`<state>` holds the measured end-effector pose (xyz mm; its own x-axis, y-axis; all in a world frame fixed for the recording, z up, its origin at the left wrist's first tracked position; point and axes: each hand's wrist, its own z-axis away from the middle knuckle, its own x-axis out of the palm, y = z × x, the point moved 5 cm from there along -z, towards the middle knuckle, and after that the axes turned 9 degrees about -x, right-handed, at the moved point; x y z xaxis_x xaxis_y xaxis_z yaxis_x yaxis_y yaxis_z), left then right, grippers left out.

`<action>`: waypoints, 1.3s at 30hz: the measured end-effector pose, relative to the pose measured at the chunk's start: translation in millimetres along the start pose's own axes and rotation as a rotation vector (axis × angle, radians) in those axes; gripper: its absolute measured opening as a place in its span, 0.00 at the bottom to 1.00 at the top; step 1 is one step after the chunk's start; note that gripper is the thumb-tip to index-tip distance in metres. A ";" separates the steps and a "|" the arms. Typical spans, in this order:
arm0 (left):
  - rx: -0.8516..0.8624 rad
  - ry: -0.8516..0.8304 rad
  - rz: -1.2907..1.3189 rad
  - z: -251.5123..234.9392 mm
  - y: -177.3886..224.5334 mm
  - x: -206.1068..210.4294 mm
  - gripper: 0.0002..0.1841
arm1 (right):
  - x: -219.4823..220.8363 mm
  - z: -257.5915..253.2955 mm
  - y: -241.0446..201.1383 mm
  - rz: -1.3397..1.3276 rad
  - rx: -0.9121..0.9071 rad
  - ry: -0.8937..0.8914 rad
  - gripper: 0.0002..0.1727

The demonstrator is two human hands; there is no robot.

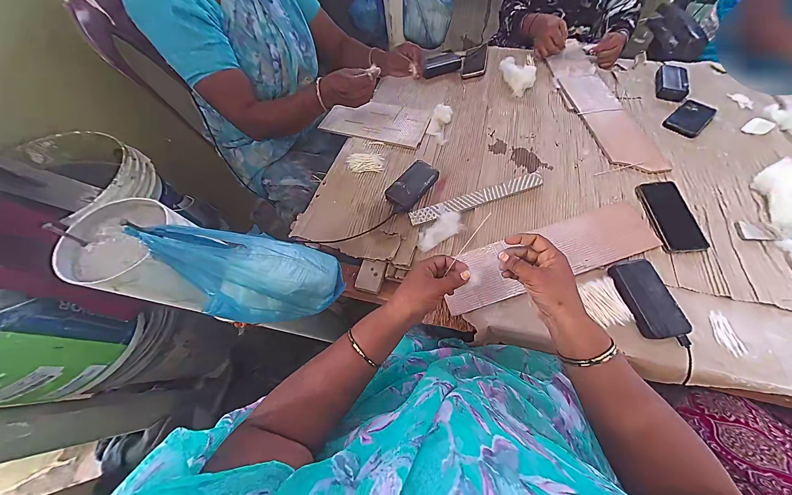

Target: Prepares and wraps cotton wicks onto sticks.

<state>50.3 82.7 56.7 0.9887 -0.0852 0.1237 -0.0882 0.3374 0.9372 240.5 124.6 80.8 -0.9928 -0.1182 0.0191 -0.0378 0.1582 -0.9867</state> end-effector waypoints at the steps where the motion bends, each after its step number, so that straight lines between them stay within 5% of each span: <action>1: -0.004 0.029 0.021 -0.6 -1.4 -8.6 0.03 | 4.7 -10.1 1.5 0.026 -0.007 0.015 0.15; 8: -0.073 0.177 0.235 -4.0 -12.1 -57.3 0.06 | 61.5 -92.6 57.5 0.323 -0.072 -0.083 0.16; 13: -0.069 0.212 0.297 -7.9 -17.5 -72.7 0.08 | 64.2 -111.7 70.0 0.619 -0.064 -0.084 0.19; 17: -0.044 0.211 0.243 -12.4 -16.2 -75.8 0.10 | 67.5 -70.3 38.3 0.377 -0.039 -0.090 0.12; 23: -0.004 0.083 0.085 -2.2 -4.4 -56.4 0.11 | 84.9 -9.5 27.0 0.046 0.291 -0.343 0.10; 25: 0.004 0.078 0.039 1.6 -5.4 -53.3 0.11 | 78.9 -4.7 29.7 0.058 0.283 -0.317 0.03; 39: -0.007 -0.026 0.222 10.4 -16.2 -11.4 0.04 | 41.2 25.1 11.8 -0.091 0.270 -0.129 0.05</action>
<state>39.2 68.4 43.5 0.9415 -0.0323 0.3355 -0.3027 0.3569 0.8837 202.0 97.0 65.8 -0.9634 -0.2461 0.1060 -0.0774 -0.1232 -0.9894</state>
